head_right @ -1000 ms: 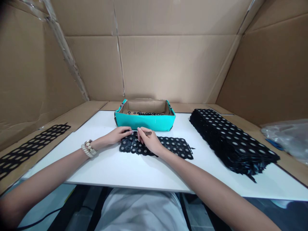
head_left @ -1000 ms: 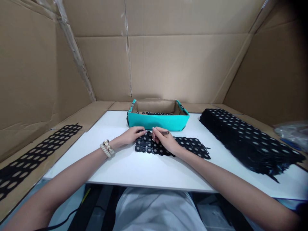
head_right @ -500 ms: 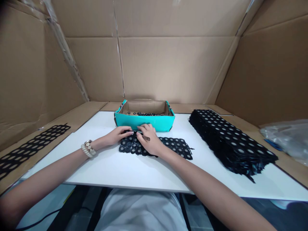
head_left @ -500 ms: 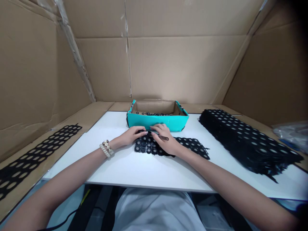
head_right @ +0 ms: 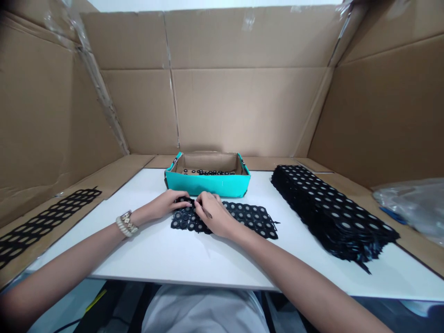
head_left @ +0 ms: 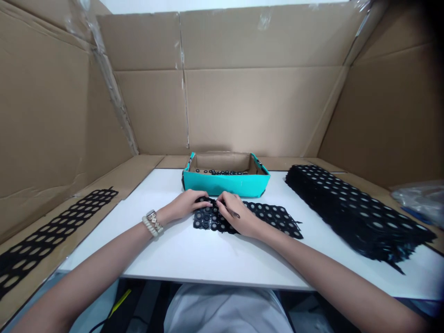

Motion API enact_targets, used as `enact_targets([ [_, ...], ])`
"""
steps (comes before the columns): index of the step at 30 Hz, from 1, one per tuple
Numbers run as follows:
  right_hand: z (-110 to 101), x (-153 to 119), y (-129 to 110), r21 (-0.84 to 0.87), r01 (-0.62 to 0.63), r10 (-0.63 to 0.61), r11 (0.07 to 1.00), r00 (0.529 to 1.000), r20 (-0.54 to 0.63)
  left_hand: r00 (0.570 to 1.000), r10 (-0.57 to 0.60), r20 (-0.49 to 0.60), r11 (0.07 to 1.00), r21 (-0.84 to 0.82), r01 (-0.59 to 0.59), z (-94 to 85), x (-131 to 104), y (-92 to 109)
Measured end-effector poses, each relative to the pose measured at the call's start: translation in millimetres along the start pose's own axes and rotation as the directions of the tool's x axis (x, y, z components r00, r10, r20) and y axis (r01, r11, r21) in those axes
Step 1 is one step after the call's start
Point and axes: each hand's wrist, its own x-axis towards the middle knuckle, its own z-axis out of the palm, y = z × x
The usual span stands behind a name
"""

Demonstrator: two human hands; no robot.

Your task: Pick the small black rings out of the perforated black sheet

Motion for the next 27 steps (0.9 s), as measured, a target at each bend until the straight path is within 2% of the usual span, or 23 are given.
enact_targets([
  [7,10,0,-1,-0.175,0.072,-0.086,0.982,0.993,-0.076,1.0,0.022,0.009,0.998,-0.057,-0.021,0.9,-1,10],
  [15,22,5,-3,-0.303,-0.058,0.025,0.951,0.994,-0.111,0.999,0.034,0.039,0.986,-0.162,-0.027,1.9,-2,18],
  [17,20,6,-2,-0.242,-0.061,0.032,0.968,0.992,-0.122,0.999,0.012,0.032,0.986,-0.168,-0.006,1.2,-1,18],
  [20,15,6,3,0.027,-0.078,0.081,0.997,0.988,-0.135,0.998,-0.053,-0.018,0.984,-0.169,0.049,1.7,1,15],
  [23,11,3,7,0.255,-0.124,0.161,0.959,0.979,-0.128,0.994,-0.103,-0.03,0.97,-0.224,0.094,3.2,4,9],
  [27,8,0,5,0.291,-0.115,0.172,0.95,0.969,-0.177,0.991,-0.132,-0.004,0.949,-0.288,0.125,4.0,5,5],
])
